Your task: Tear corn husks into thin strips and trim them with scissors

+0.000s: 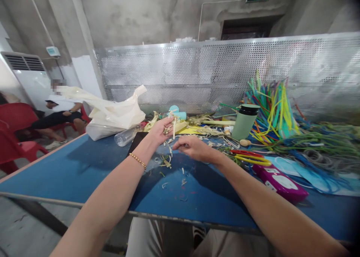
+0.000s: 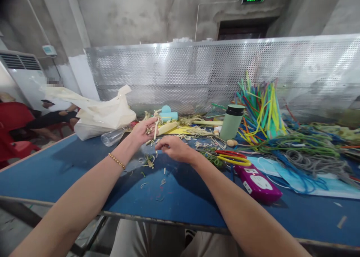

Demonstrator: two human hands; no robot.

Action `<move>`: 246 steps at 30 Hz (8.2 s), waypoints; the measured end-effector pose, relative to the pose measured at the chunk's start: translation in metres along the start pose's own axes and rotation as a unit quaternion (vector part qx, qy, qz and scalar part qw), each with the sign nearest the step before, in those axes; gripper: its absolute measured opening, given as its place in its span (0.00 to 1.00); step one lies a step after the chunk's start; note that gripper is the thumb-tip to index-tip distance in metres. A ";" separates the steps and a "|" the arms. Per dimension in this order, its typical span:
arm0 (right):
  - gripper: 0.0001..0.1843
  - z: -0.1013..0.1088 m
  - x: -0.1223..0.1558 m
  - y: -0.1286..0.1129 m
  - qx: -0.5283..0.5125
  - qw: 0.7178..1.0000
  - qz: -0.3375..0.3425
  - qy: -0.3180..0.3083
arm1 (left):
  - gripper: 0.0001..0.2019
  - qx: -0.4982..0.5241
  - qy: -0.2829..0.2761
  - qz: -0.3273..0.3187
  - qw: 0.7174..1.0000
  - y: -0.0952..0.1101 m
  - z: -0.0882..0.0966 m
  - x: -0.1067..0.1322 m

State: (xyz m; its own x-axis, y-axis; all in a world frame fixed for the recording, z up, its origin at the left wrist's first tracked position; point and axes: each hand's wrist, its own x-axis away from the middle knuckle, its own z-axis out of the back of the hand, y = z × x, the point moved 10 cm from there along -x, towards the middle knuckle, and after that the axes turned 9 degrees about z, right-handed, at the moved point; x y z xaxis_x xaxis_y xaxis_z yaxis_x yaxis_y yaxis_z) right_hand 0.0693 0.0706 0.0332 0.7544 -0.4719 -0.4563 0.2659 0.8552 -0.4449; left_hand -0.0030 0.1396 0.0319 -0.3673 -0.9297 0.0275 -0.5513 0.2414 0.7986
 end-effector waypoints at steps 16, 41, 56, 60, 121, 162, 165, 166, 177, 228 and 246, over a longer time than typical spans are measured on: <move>0.12 -0.038 0.001 -0.022 0.245 0.964 0.068 -0.079 | 0.15 -0.030 -0.059 -0.015 0.998 0.000 -0.007 -0.001; 0.09 0.119 0.033 -0.018 0.103 0.917 -0.032 0.384 | 0.15 0.039 0.040 -0.068 0.996 0.032 0.023 0.002; 0.13 0.129 0.046 0.039 0.332 0.885 -0.251 0.211 | 0.15 -0.138 0.007 -0.010 0.990 -0.005 -0.002 0.002; 0.15 0.133 0.040 0.013 0.157 0.922 -0.173 0.309 | 0.14 -0.208 -0.025 0.018 0.978 -0.024 -0.021 0.010; 0.17 0.119 0.042 0.026 -0.076 0.897 -0.125 0.417 | 0.07 -0.412 0.102 -0.162 0.891 0.024 -0.032 0.032; 0.11 0.076 0.024 0.034 -0.107 0.944 -0.176 0.256 | 0.12 -0.338 0.096 -0.117 0.929 -0.003 -0.023 0.017; 0.06 0.079 0.024 0.036 -0.048 0.951 -0.162 0.258 | 0.10 -0.344 0.097 -0.107 0.928 -0.006 -0.024 0.017; 0.05 0.081 0.024 0.036 -0.026 0.952 -0.161 0.259 | 0.09 -0.346 0.093 -0.104 0.928 -0.007 -0.024 0.017; 0.13 0.091 0.031 0.033 -0.135 0.925 -0.182 0.303 | 0.10 -0.338 0.078 -0.099 0.933 -0.010 -0.024 0.017; 0.13 0.085 0.034 0.049 -0.176 0.923 -0.184 0.288 | 0.18 -0.035 0.165 -0.052 0.984 -0.004 0.021 0.008; 0.16 0.099 0.030 0.026 -0.293 0.889 -0.088 0.341 | 0.06 -0.258 0.128 -0.084 0.954 -0.004 0.000 0.006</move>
State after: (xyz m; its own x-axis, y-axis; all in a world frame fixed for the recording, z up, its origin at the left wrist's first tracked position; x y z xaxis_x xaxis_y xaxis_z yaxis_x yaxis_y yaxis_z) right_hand 0.1580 0.0999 0.0839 0.1402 -0.7784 -0.6119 -0.1645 0.5911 -0.7896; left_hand -0.0031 0.1328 0.0292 -0.0745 -0.9967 -0.0331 -0.1208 -0.0239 0.9924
